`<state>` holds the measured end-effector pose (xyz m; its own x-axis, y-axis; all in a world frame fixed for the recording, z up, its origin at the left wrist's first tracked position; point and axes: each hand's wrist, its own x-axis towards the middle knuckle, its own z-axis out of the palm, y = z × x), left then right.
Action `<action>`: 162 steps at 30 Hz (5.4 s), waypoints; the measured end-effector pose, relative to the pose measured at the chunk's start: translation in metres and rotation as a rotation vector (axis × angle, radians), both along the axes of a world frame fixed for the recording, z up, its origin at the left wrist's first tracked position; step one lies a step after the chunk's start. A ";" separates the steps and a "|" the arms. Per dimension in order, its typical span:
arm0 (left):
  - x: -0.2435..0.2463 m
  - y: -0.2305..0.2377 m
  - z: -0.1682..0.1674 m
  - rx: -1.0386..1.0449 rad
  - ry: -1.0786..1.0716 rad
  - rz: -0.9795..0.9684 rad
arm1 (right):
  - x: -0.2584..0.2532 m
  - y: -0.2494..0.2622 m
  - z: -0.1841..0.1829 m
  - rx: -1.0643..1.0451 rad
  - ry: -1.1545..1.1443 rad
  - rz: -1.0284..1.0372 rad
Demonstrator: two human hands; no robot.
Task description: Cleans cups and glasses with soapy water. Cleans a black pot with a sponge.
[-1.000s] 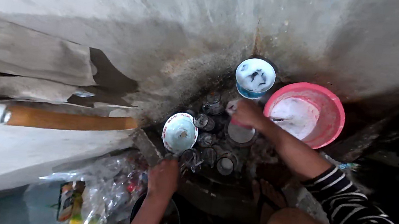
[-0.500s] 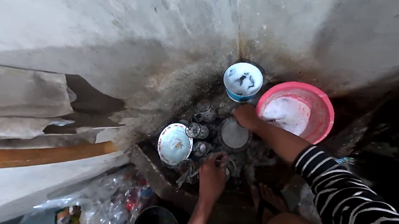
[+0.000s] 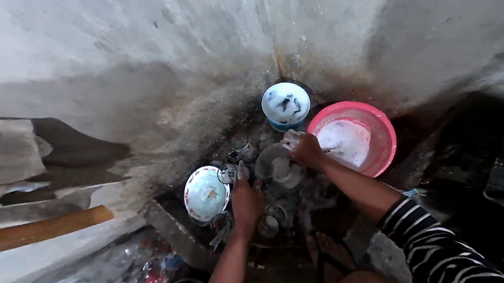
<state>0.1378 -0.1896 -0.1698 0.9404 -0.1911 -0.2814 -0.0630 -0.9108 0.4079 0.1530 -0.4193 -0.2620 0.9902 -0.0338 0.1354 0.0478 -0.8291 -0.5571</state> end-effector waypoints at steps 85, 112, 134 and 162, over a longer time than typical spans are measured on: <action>0.038 -0.029 -0.001 -0.792 -0.021 0.528 | -0.019 0.057 0.089 0.040 0.174 0.360; -0.031 -0.072 0.018 -1.084 0.415 0.495 | -0.085 0.092 0.080 1.287 -0.097 -0.485; 0.002 -0.045 0.022 -0.609 -0.174 0.314 | -0.073 0.047 0.100 1.477 -0.174 -0.402; 0.034 0.051 0.036 -0.599 -0.307 0.212 | -0.021 0.066 0.093 0.528 0.047 -0.104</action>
